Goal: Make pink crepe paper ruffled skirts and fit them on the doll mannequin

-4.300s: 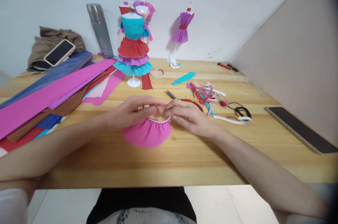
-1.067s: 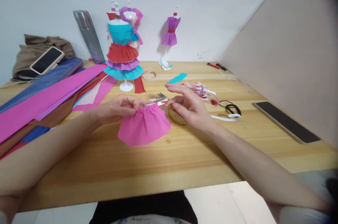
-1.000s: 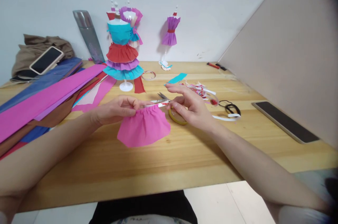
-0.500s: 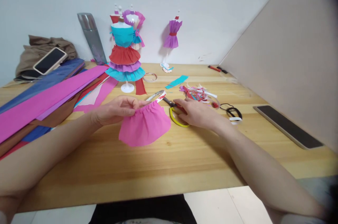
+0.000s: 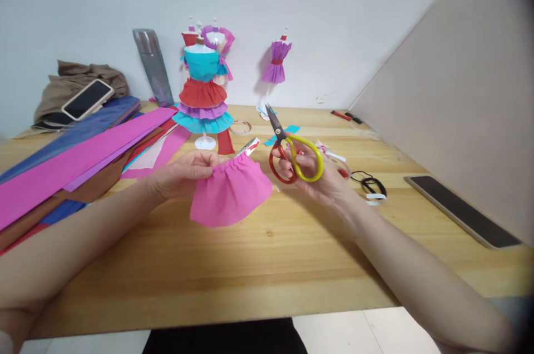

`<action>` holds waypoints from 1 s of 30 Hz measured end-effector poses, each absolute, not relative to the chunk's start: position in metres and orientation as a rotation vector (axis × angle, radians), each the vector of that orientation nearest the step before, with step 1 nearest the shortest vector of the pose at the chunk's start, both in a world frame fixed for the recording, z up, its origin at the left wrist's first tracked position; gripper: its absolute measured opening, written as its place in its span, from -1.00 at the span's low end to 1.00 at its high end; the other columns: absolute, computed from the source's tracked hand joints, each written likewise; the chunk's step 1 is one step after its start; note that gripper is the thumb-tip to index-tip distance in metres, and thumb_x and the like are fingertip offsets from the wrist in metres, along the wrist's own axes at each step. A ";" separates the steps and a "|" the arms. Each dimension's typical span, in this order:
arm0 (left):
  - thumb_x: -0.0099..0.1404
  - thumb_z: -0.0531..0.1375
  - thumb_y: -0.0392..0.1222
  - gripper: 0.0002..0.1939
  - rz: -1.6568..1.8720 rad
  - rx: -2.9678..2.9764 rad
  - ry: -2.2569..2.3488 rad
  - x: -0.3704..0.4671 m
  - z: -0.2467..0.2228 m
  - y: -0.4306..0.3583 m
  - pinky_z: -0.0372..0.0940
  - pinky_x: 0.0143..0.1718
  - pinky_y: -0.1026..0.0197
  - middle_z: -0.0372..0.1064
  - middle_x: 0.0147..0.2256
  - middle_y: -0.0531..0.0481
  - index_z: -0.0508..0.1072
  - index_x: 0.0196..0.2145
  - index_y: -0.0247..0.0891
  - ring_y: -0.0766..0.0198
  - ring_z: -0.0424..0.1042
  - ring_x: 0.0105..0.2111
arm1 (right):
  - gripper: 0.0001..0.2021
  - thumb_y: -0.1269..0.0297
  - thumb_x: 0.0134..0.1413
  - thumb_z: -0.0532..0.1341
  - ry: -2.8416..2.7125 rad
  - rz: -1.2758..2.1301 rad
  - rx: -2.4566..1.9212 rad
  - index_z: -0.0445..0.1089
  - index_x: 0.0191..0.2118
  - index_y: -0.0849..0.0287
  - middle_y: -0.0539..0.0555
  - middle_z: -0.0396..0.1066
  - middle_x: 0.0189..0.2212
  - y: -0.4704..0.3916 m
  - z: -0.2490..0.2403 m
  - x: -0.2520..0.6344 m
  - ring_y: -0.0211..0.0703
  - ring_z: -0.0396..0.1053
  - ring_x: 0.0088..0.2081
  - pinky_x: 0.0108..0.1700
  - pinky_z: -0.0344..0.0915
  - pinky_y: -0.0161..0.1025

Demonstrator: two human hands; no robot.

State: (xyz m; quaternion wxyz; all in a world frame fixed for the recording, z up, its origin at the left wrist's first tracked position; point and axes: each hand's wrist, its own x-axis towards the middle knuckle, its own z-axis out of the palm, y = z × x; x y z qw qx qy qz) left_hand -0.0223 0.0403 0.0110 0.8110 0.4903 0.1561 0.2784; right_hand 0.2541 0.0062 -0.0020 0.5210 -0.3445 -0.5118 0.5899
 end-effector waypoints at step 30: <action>-0.03 0.46 -0.19 -0.71 0.765 1.124 0.371 -0.033 0.020 0.048 0.20 -0.59 0.42 0.36 -0.58 0.04 0.42 -0.55 -0.35 0.39 0.34 -0.59 | -0.41 -0.36 0.00 0.14 -1.749 1.673 -0.516 0.23 -0.14 0.10 0.02 0.31 -0.42 -0.003 -0.015 0.260 -0.18 0.24 -0.44 -0.40 0.21 -0.21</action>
